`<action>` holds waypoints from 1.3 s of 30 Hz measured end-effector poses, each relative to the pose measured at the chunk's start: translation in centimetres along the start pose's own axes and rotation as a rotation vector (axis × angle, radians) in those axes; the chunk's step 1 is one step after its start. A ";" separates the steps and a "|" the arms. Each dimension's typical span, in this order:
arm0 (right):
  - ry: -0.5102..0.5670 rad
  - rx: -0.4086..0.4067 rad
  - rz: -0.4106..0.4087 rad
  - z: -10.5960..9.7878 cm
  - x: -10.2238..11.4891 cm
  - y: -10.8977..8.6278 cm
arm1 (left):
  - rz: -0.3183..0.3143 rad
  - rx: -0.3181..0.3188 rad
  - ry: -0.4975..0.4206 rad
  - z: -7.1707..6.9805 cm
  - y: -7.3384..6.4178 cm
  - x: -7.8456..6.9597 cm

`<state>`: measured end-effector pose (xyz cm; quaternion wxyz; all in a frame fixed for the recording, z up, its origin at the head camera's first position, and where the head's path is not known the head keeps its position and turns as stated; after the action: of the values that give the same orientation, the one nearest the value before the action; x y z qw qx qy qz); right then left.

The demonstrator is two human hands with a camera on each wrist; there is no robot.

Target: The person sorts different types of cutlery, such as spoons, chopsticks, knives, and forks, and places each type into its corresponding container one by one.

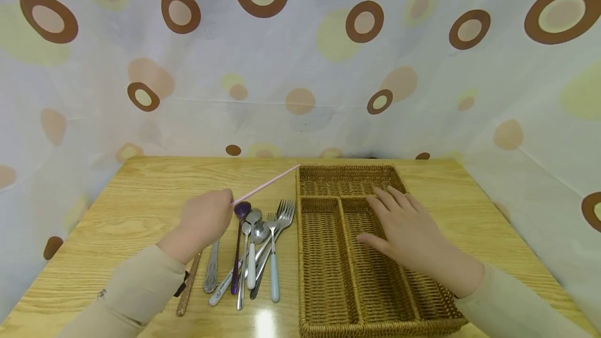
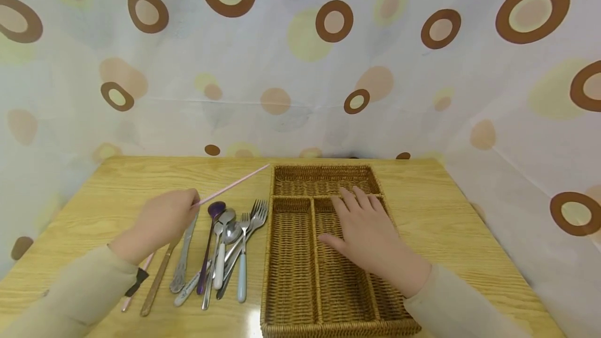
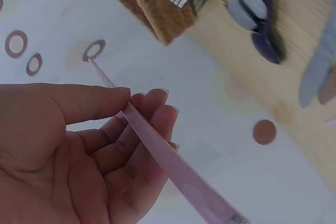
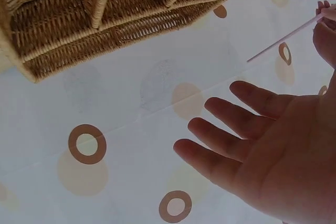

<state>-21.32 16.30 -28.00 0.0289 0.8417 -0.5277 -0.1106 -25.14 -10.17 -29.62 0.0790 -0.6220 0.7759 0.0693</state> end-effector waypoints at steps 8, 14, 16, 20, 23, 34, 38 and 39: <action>-0.011 -0.004 -0.031 -1.0 1.5 2.6 | 0.099 -0.004 0.053 -0.3 1.7 -5.2; -0.007 -0.017 -0.044 -1.4 2.5 4.2 | 0.161 0.001 0.057 -0.1 2.9 -7.9; -0.003 -0.015 -0.041 -1.4 2.6 4.6 | 0.177 0.000 0.054 -0.2 3.1 -8.5; -0.009 -0.005 -0.044 -1.3 2.8 5.4 | 0.206 0.002 0.055 -0.2 3.4 -9.9; -0.016 -0.006 -0.073 -1.2 3.5 6.1 | 0.231 -0.015 0.108 0.0 3.4 -10.9; 0.036 -0.058 -0.168 -0.8 5.3 7.2 | 0.268 -0.047 0.043 0.8 3.2 -11.3; 0.044 -0.016 -0.138 0.0 3.9 7.4 | 0.181 -0.006 -0.060 0.8 2.3 -7.9; 0.055 -0.003 -0.127 0.3 3.3 7.4 | 0.148 -0.003 -0.065 0.7 2.0 -6.7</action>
<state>-26.52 10.06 -27.58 0.0374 0.8761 -0.4722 -0.0899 -25.62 -3.16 -28.86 0.0978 -0.5606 0.8167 0.0963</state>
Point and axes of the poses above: each hand's wrist, its own y-axis towards the middle knuckle, its own z-axis out of the palm, x = y × z, the point moved 10 cm from there along y, towards the middle knuckle, and after that the axes turned 1 degree about -y, right-handed, at the moved point
